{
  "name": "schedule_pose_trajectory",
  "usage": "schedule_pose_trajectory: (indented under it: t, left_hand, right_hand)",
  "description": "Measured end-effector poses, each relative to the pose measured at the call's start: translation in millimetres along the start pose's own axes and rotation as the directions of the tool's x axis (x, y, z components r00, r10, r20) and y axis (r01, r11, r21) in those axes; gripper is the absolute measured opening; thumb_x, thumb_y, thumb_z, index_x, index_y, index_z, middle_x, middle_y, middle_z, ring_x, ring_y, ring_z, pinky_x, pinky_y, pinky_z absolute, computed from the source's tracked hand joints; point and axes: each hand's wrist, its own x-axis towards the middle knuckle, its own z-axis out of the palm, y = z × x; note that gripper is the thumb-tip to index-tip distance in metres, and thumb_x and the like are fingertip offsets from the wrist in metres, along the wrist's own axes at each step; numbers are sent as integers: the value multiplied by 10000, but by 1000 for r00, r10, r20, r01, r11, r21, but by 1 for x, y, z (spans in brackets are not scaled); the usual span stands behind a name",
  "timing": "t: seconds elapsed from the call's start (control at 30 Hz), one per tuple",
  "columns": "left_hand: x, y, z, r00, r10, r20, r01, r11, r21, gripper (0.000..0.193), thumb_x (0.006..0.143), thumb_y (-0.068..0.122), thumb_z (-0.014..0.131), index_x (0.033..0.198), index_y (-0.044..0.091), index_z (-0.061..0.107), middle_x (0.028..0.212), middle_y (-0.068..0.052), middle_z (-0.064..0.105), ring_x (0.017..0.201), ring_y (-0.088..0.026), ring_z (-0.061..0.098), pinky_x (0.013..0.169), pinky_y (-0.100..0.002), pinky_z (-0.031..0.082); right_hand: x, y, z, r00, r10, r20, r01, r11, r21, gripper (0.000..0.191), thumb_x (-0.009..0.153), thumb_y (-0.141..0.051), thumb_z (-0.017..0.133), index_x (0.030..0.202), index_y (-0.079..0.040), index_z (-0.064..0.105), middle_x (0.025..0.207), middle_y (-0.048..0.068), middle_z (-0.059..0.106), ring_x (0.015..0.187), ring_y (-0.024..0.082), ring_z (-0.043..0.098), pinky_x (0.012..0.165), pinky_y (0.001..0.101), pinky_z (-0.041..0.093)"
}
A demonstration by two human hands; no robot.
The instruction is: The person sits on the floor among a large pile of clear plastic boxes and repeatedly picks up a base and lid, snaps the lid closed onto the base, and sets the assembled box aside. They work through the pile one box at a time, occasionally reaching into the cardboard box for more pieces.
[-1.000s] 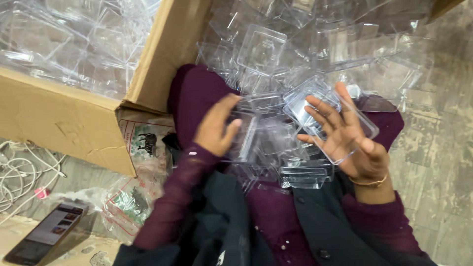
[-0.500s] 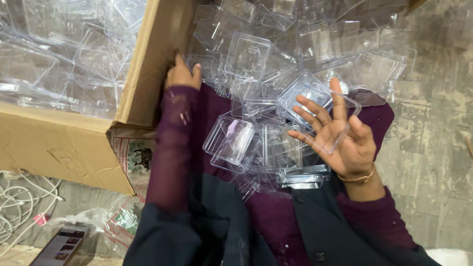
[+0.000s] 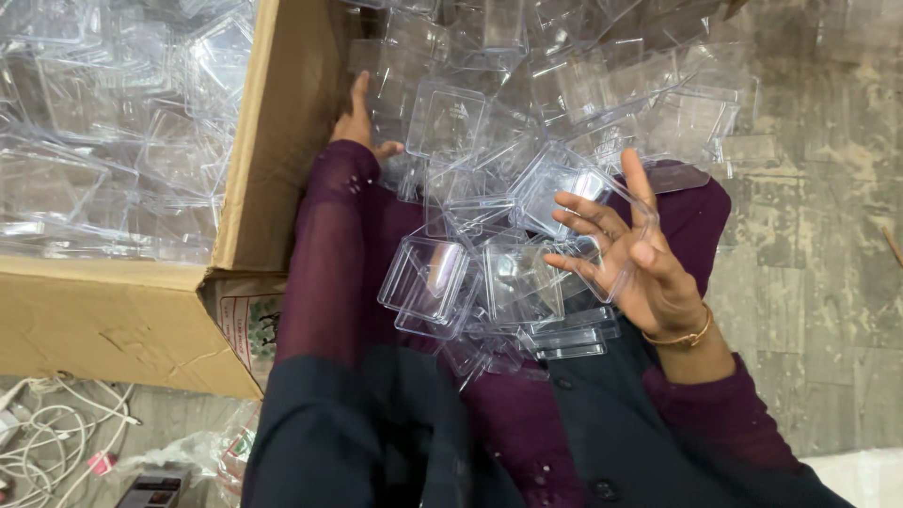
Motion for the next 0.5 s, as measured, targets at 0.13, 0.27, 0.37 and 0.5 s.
schedule_pose_trajectory:
  t: [0.13, 0.27, 0.37, 0.5]
  left_hand:
    - [-21, -11, -2, 980, 156, -123, -152, 987, 42, 1051, 800, 250, 934, 1597, 352, 257, 1440, -388, 407, 1346, -496, 454, 1095, -504, 431]
    - [-44, -22, -6, 941, 319, -110, -301, 941, 153, 796, 738, 244, 934, 1397, 271, 488, 1502, -281, 420, 1339, -459, 512, 1086, -480, 472]
    - [-39, -13, -4, 970, 236, -48, -229, 965, 124, 813, 641, 211, 962, 1310, 231, 501, 1569, -218, 312, 1324, -447, 484, 1046, -491, 446]
    - [-22, 9, -7, 985, 163, -50, -157, 981, 113, 732, 732, 207, 929, 1339, 192, 521, 1495, -262, 396, 1292, -445, 528, 1051, -487, 487]
  right_hand:
    - [-2, 0, -3, 1000, -20, -19, 20, 1000, -24, 1081, 933, -364, 742, 1688, -328, -31, 1605, 215, 332, 1542, 361, 309, 1183, 677, 370]
    - [0, -1, -3, 998, -26, -61, 22, 998, -55, 1094, 919, -363, 754, 1690, -311, -20, 1581, 201, 357, 1525, 361, 332, 1179, 674, 373]
    - [0, 1, 1, 998, -24, -50, 22, 999, -36, 1101, 914, -354, 762, 1694, -296, -13, 1582, 202, 355, 1513, 364, 331, 1177, 681, 376]
    - [-6, 2, 6, 998, -23, -51, 18, 996, -89, 1118, 895, -362, 768, 1687, -289, -17, 1589, 201, 342, 1523, 370, 327, 1177, 673, 391]
